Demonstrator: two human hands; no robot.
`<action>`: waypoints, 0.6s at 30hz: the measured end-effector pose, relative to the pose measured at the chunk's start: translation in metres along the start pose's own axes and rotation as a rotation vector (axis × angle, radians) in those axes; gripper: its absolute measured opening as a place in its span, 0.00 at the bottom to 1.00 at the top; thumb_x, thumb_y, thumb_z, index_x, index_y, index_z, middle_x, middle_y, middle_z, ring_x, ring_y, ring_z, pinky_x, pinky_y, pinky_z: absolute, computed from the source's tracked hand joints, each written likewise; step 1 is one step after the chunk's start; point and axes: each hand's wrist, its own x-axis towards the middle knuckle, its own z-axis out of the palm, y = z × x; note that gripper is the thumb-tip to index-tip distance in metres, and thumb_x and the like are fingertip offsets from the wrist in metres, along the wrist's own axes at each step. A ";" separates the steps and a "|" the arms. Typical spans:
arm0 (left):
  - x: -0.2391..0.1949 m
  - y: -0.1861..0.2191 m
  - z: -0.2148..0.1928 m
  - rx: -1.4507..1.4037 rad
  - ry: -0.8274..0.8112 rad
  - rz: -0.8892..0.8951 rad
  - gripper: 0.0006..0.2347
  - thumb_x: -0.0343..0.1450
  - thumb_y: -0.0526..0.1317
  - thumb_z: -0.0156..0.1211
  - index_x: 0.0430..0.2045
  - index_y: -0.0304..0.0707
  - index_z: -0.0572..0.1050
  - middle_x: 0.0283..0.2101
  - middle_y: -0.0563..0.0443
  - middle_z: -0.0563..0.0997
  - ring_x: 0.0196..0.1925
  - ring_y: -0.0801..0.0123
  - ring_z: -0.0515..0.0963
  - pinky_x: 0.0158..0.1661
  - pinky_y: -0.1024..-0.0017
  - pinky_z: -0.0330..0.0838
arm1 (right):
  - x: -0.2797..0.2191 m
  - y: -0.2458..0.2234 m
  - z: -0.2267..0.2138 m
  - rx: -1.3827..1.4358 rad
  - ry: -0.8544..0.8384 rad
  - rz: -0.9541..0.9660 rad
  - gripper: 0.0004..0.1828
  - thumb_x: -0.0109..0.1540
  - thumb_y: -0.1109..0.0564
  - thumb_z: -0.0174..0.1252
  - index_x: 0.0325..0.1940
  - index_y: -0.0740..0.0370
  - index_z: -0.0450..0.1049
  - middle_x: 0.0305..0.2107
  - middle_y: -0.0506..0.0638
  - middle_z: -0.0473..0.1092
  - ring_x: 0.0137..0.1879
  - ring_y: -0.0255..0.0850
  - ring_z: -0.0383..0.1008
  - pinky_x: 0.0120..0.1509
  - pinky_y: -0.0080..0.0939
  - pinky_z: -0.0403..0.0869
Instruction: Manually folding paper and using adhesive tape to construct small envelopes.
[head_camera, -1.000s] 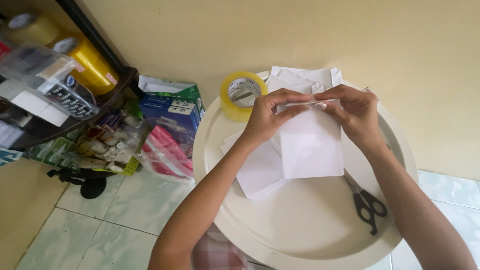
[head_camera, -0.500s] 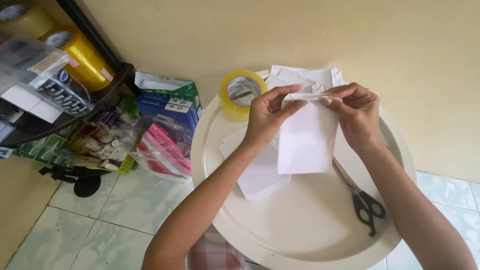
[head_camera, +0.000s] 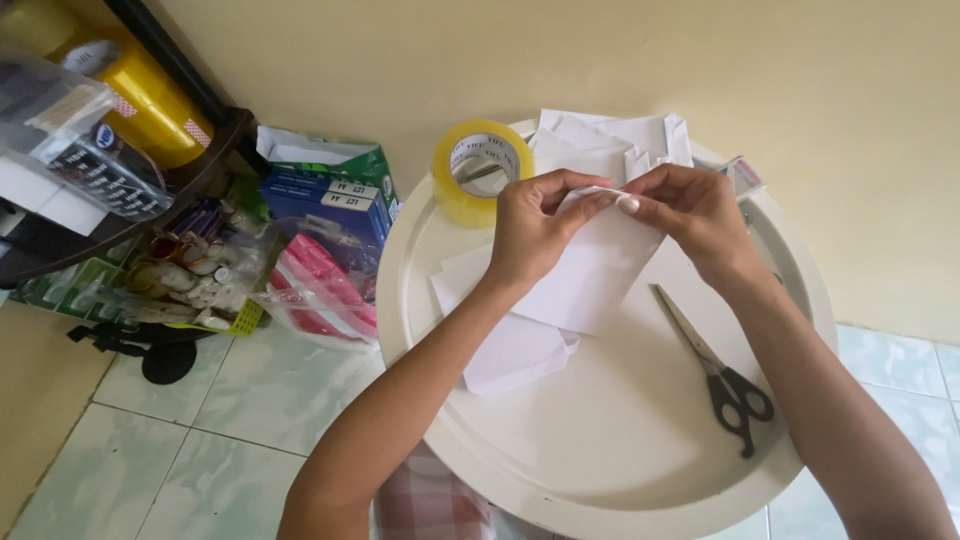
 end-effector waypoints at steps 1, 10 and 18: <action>0.000 -0.001 0.000 0.000 -0.001 -0.003 0.07 0.66 0.41 0.62 0.32 0.40 0.78 0.28 0.43 0.81 0.33 0.64 0.82 0.36 0.74 0.74 | -0.001 -0.002 0.000 0.001 0.001 0.003 0.12 0.55 0.58 0.64 0.37 0.70 0.72 0.27 0.56 0.71 0.34 0.33 0.70 0.41 0.30 0.70; 0.001 -0.005 0.002 -0.025 0.001 -0.033 0.08 0.69 0.44 0.57 0.32 0.41 0.78 0.30 0.43 0.81 0.36 0.63 0.81 0.39 0.70 0.75 | -0.001 0.000 -0.003 -0.346 0.100 -0.209 0.05 0.58 0.60 0.66 0.33 0.65 0.76 0.21 0.52 0.70 0.34 0.35 0.71 0.47 0.34 0.68; 0.002 0.015 -0.002 0.030 -0.123 0.121 0.13 0.70 0.50 0.51 0.24 0.43 0.76 0.17 0.55 0.74 0.22 0.81 0.72 0.27 0.85 0.66 | -0.006 -0.017 -0.005 -0.217 -0.041 -0.121 0.04 0.56 0.62 0.63 0.30 0.65 0.74 0.21 0.49 0.67 0.32 0.32 0.64 0.40 0.32 0.66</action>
